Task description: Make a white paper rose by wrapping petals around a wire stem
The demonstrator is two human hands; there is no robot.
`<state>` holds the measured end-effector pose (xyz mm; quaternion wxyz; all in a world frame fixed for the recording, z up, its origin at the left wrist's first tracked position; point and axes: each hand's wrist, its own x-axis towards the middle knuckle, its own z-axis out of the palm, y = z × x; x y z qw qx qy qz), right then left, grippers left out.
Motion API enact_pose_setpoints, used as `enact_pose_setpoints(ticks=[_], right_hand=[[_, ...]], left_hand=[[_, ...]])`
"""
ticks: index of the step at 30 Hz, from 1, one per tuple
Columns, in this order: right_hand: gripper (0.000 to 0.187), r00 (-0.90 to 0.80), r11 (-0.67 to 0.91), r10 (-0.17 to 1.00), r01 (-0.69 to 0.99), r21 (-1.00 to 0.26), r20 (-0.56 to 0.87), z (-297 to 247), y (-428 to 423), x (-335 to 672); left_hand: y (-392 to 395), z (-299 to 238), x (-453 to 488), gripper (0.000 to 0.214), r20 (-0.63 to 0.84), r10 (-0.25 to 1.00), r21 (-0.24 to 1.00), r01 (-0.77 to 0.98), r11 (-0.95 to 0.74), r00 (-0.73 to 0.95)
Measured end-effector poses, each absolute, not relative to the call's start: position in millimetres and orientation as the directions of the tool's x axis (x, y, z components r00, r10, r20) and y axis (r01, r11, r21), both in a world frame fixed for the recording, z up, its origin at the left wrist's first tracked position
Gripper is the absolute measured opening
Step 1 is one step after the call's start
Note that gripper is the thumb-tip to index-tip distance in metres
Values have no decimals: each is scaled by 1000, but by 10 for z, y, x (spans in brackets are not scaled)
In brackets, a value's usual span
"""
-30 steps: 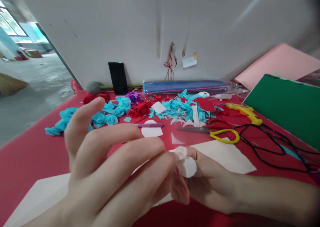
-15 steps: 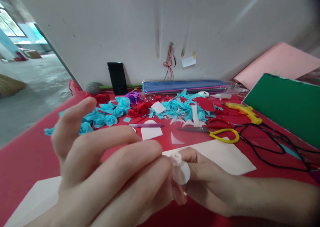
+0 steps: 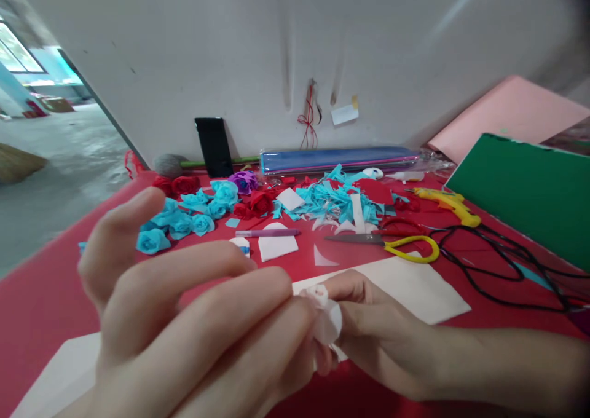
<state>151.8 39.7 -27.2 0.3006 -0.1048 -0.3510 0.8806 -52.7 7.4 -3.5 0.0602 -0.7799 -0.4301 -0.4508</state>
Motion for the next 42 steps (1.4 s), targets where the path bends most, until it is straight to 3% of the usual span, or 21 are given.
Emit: enact_pose_setpoints(ticks=[1,2,3,4,7,10,20,25,29,32,36,42], right_hand=[[15,-796,-570,605,-454,-685,23,-271,396,1517],[15,-795,-568,606,-448,-690,18,-271,394,1518],[15,-794,-564,608,-446,-694,16,-270,392,1519],[15,-791,-559,611,-443,-701,13,-268,389,1522],[15,-780,-530,626,-428,-732,3,-263,382,1530],[17,-765,-490,644,-406,-771,-7,-260,382,1531],[18,-688,-257,715,-419,-871,120,-167,470,1572],[12,-542,131,793,-293,-947,278,-70,476,1627],[10,-480,458,732,-176,-871,483,-19,460,1669],[12,-460,590,677,-127,-797,575,3,456,1684],[13,-439,686,622,-93,-721,648,17,460,1695],[10,-410,763,571,-57,-644,712,47,462,1697]], left_hand=[[97,-21,-578,21,796,476,58,736,-674,373],[113,-13,-598,22,790,415,-50,722,-690,452],[124,-12,-584,20,792,401,-64,717,-694,460],[130,-17,-539,17,796,440,2,725,-689,416],[131,-57,-298,16,733,663,385,710,-590,153],[141,-101,-96,18,646,762,573,631,-522,44],[195,-53,-64,16,565,823,671,551,-496,52],[190,-5,-46,14,530,844,702,518,-489,77],[174,51,-41,9,513,851,711,501,-493,109],[167,109,-38,7,526,830,677,500,-540,184],[174,152,-29,13,538,794,656,451,-605,283],[180,138,-4,11,406,887,833,310,-458,219]])
